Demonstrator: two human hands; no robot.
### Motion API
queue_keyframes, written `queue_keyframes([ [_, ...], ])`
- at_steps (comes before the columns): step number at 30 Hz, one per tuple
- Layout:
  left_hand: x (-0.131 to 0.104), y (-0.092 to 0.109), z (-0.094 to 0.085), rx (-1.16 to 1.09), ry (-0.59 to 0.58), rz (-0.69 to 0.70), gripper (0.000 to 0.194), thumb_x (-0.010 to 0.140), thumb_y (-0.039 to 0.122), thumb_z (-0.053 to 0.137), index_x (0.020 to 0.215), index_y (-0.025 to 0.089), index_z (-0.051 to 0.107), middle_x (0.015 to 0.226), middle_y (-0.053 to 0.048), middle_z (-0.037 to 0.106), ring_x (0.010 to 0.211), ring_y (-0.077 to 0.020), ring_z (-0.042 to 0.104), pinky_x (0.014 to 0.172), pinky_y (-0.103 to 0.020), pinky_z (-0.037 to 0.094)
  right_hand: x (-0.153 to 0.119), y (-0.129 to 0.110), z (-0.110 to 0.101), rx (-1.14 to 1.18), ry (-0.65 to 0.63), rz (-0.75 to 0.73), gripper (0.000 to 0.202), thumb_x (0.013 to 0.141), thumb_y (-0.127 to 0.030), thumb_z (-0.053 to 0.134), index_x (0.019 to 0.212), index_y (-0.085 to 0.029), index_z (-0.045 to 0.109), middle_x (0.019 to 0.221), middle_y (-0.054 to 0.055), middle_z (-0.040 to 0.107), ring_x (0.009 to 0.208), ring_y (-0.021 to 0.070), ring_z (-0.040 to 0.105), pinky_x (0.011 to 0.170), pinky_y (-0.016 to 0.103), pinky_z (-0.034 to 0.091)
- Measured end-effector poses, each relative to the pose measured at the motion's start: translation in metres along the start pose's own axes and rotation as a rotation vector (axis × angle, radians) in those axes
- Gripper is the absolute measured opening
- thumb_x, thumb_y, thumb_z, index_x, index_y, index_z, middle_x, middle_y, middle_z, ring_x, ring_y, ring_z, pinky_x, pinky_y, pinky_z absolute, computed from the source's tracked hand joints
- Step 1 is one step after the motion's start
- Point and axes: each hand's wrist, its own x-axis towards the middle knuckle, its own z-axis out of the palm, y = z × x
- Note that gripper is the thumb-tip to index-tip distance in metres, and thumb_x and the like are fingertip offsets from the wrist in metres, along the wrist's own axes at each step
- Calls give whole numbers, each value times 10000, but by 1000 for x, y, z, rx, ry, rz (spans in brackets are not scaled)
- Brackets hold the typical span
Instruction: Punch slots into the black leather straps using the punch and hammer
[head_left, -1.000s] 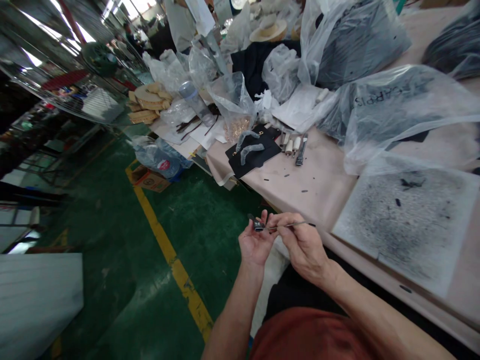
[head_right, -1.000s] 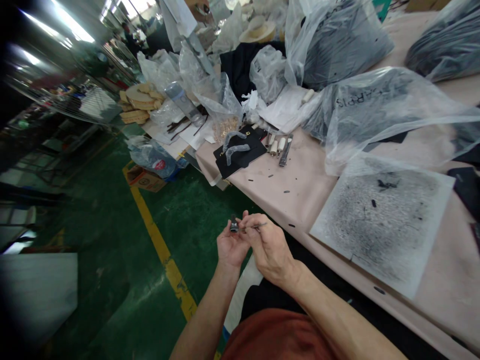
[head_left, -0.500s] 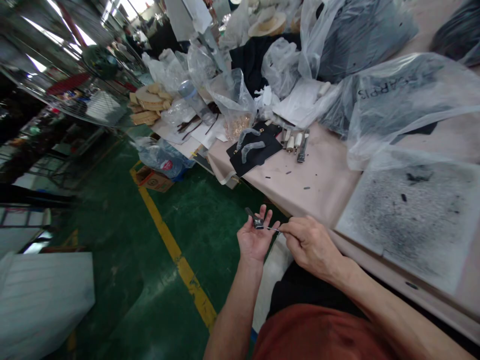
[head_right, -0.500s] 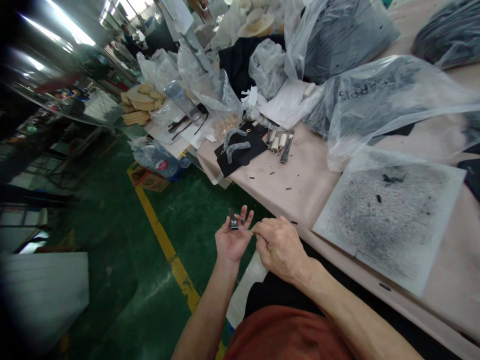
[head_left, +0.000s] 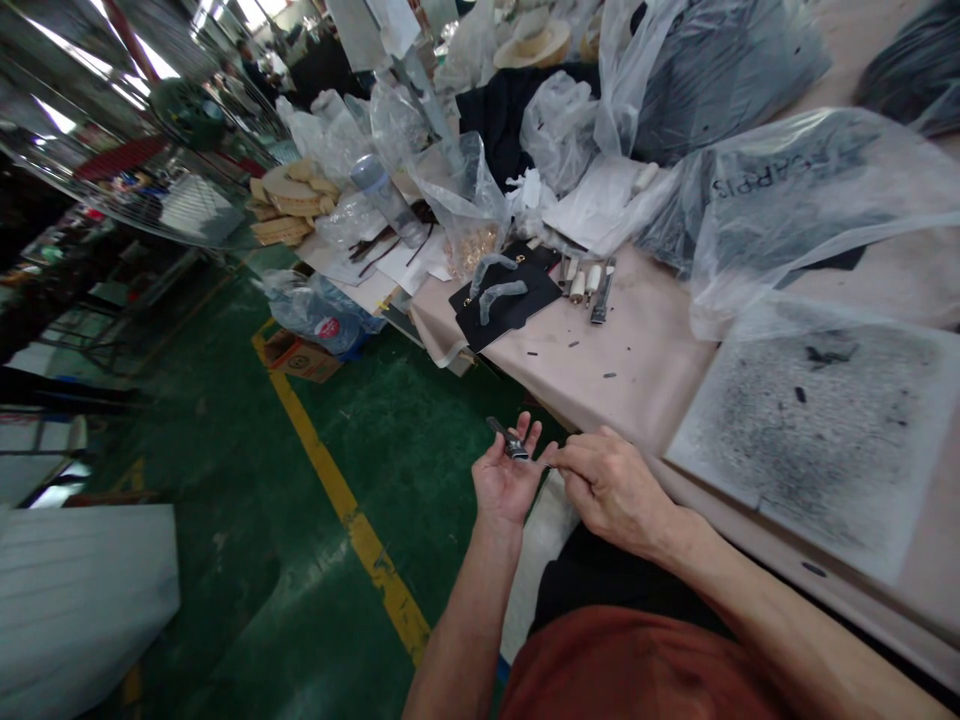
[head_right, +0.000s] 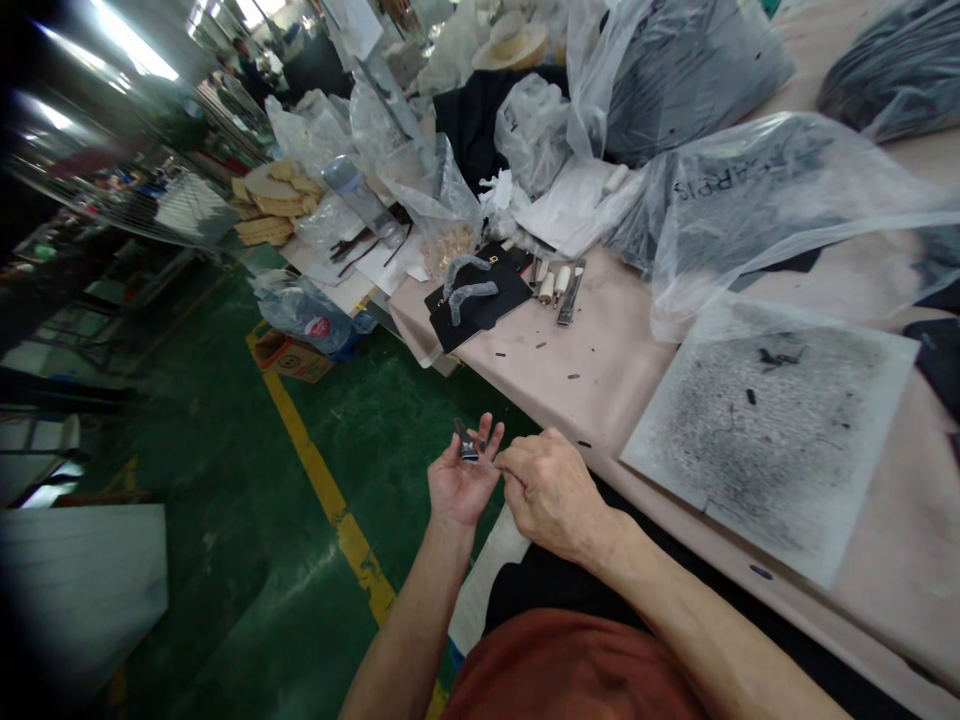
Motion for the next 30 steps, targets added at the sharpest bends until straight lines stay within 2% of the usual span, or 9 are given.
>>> queue_keyframes([
  [8, -5, -2, 1, -9, 42, -1, 150, 856, 166, 560, 773, 144, 684, 1208, -112, 669, 1272, -304, 518, 1063, -575, 385, 2, 5, 1, -63, -102, 109, 223, 807, -49, 442, 721, -175, 606, 676, -4, 613, 611, 116, 520, 674, 285, 323],
  [11, -5, -3, -1, -23, 35, -12, 150, 861, 156, 553, 790, 143, 684, 1209, -106, 670, 1269, -296, 522, 1065, -566, 390, 1, 3, 2, -153, -92, 57, 200, 803, -53, 461, 725, -164, 608, 699, 17, 615, 632, 132, 514, 681, 310, 306],
  [15, -4, -2, -1, -26, 22, -7, 128, 846, 181, 589, 774, 144, 688, 1203, -99, 672, 1281, -306, 513, 1067, -520, 409, -3, -8, 4, -339, -2, -37, 157, 814, -81, 488, 757, -145, 620, 715, 57, 601, 660, 172, 488, 690, 359, 269],
  [20, -6, 4, 4, -27, 28, 3, 136, 838, 196, 597, 755, 160, 699, 1173, -94, 686, 1286, -344, 505, 1066, -569, 399, -3, -16, 2, -256, 113, -49, 173, 813, -82, 481, 733, -153, 616, 669, 37, 566, 636, 160, 462, 687, 347, 261],
  [26, -5, 5, 5, 9, 10, 24, 153, 847, 209, 592, 770, 175, 720, 1205, -88, 677, 1285, -349, 507, 1079, -604, 369, 1, -13, 6, -201, 7, -20, 147, 789, -90, 491, 707, -159, 592, 694, 39, 602, 638, 148, 474, 689, 342, 247],
  [30, -5, 6, 8, 42, 7, 31, 161, 844, 227, 599, 744, 182, 717, 1214, -75, 672, 1293, -339, 501, 1104, -599, 341, -1, -16, 4, -150, 96, -20, 165, 798, -89, 469, 731, -160, 602, 670, 32, 582, 630, 147, 462, 689, 335, 250],
])
